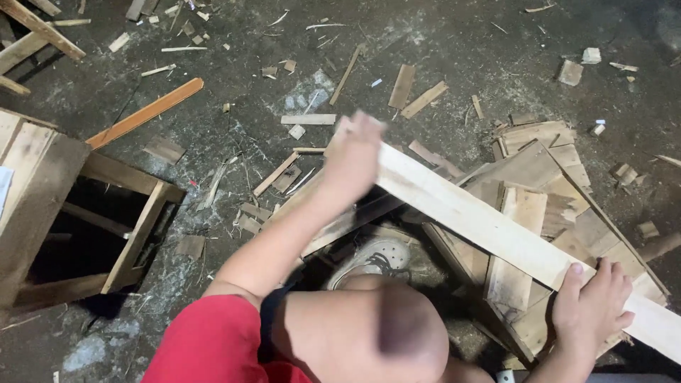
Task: Sanding the edges of a long wooden plank using a piece of sandpaper to smooth the surface.
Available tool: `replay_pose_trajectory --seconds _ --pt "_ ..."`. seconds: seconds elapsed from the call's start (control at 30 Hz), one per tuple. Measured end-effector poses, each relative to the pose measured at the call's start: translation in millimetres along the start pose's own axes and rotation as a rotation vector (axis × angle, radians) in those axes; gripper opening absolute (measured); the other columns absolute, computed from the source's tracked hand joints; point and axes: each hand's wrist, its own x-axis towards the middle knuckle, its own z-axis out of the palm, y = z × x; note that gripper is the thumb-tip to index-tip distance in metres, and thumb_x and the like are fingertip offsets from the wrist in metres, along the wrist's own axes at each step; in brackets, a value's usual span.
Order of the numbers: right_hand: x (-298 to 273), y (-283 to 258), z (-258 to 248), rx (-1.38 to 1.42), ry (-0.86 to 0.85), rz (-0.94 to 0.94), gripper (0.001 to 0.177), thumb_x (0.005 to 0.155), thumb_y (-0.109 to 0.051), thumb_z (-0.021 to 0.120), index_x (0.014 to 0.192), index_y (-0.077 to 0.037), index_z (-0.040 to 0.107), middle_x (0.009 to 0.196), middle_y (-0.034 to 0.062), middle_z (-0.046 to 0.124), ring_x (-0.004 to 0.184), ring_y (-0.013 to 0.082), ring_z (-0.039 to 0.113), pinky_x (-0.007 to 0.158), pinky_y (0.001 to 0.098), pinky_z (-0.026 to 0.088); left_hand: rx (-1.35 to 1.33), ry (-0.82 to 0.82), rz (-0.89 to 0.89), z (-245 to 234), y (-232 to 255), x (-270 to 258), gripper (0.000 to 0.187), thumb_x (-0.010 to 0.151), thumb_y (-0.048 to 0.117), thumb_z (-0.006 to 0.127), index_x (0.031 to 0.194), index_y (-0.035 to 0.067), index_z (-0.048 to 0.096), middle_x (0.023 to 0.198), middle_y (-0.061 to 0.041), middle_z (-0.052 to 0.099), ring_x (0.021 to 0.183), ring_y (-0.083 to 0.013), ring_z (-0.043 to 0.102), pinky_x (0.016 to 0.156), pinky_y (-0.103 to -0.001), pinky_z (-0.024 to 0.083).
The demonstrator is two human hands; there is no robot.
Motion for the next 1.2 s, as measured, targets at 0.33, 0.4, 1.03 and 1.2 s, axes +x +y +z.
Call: replay_pose_trajectory --seconds 0.33,0.4,1.03,1.2 --pt "-2.9 -3.6 -4.3 0.034 0.009 -0.034 0.064 0.105 -0.029 0.043 0.149 0.017 0.049 0.158 0.0343 0.042 0.144 0.0483 0.031 0.102 0.0719 0.017 -0.106 0.056 0.388 84.1 60.8 -23.9 0.046 0.091 0.001 0.035 0.134 0.005 0.052 0.138 -0.019 0.045 0.134 -0.032 0.039 0.116 -0.046 0.029" --pt "-2.9 -3.8 -4.7 0.035 0.003 -0.02 0.064 0.105 -0.028 0.043 0.15 0.016 0.049 0.158 0.0334 0.041 0.144 0.0475 0.031 0.103 0.0724 0.017 0.104 -0.101 0.48 101.4 68.0 -19.2 0.056 0.097 0.011 0.032 0.152 -0.002 0.036 0.164 -0.023 0.028 0.156 -0.0322 0.018 0.129 -0.045 0.01" --pt "-1.6 -1.9 -0.9 0.043 0.015 -0.023 0.065 0.104 -0.031 0.042 0.149 0.015 0.05 0.158 0.0327 0.042 0.144 0.046 0.032 0.104 0.0694 0.016 -0.124 0.08 0.537 111.0 72.9 -22.4 0.04 0.088 0.005 0.041 0.121 -0.011 0.057 0.129 -0.027 0.055 0.127 -0.0372 0.048 0.115 -0.047 0.036" --pt "-1.1 -5.9 -4.2 0.025 -0.022 0.055 0.063 0.103 -0.03 0.042 0.151 0.01 0.049 0.159 0.0298 0.041 0.146 0.0437 0.031 0.106 0.0709 0.015 -0.056 -0.192 0.511 55.1 57.5 -17.1 0.07 0.078 -0.014 0.04 0.138 0.016 0.06 0.156 -0.016 0.044 0.15 -0.0352 0.03 0.127 -0.055 0.015"
